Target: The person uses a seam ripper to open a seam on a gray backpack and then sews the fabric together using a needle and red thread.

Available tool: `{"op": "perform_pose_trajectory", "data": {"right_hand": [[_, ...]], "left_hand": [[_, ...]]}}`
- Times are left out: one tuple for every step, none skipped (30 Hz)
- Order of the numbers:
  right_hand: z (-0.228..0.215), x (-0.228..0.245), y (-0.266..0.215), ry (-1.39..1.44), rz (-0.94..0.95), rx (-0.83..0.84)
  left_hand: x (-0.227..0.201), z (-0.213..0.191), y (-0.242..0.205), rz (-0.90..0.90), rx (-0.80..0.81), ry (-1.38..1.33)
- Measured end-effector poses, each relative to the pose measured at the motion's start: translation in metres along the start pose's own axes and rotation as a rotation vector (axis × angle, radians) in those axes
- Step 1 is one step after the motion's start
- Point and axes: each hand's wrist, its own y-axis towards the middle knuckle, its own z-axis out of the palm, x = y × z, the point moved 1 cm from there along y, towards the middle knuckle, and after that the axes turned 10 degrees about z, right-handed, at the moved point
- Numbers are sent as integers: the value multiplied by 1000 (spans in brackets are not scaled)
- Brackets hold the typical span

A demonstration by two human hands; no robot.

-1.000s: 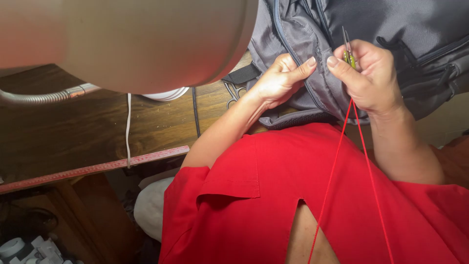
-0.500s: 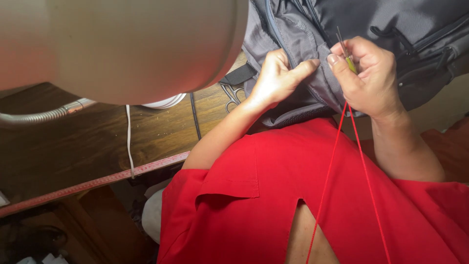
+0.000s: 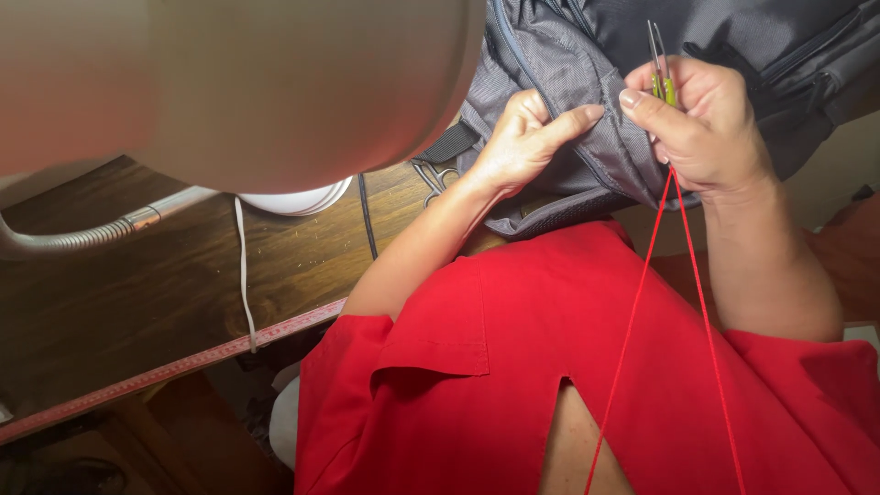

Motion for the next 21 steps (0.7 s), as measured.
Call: {"op": "perform_pose_trajectory", "data": {"right_hand": [[0,0,0,10,10,-1],[0,1,-1,7,10,-5],[1,3,-1,-9,17,-23],[2,4,-2,-24,24,-41],[1,2,-4,-28,24,-40],[-1,1,-6,-143,-164,-77],[-2,-1,-10,-257,-351,-114],[1,10,-23,-259,-351,-113],[4,20,-36,-265,-305,-110],[6,30,-50,-272,-259,-106],[6,28,-52,-275,-255,-104],[5,25,-55,-113,-114,65],[5,20,-58,53,26,227],[6,19,-54,53,27,226],[7,18,-50,-50,98,192],[7,16,-46,-152,170,158],[6,16,-45,-156,169,158],[5,16,-44,-198,153,164],[4,15,-43,-236,138,168],[5,18,-42,-237,137,167],[4,21,-41,-272,199,169]], "left_hand": [[0,0,0,-11,-4,9],[-1,0,1,-10,-2,5],[-1,-1,0,-13,-10,-5],[-2,-1,0,-16,-18,-14],[-4,-2,0,-15,-21,-17],[-6,-2,0,-4,-3,-65],[-7,-1,0,6,17,-112],[-1,-3,-1,6,16,-114],[5,-4,-1,34,18,-152],[11,-6,-1,61,19,-191],[10,-7,-2,59,16,-195],[9,-7,-2,56,33,-222],[8,-7,-2,53,54,-246],[2,-7,-2,53,55,-247],[-4,-6,-2,38,61,-197],[-10,-5,-2,24,68,-147],[-7,-6,-2,27,66,-149],[-4,-6,-2,44,75,-177],[-1,-6,-3,57,85,-204],[1,-6,-4,58,86,-204],[3,-6,-4,66,82,-236]]}}
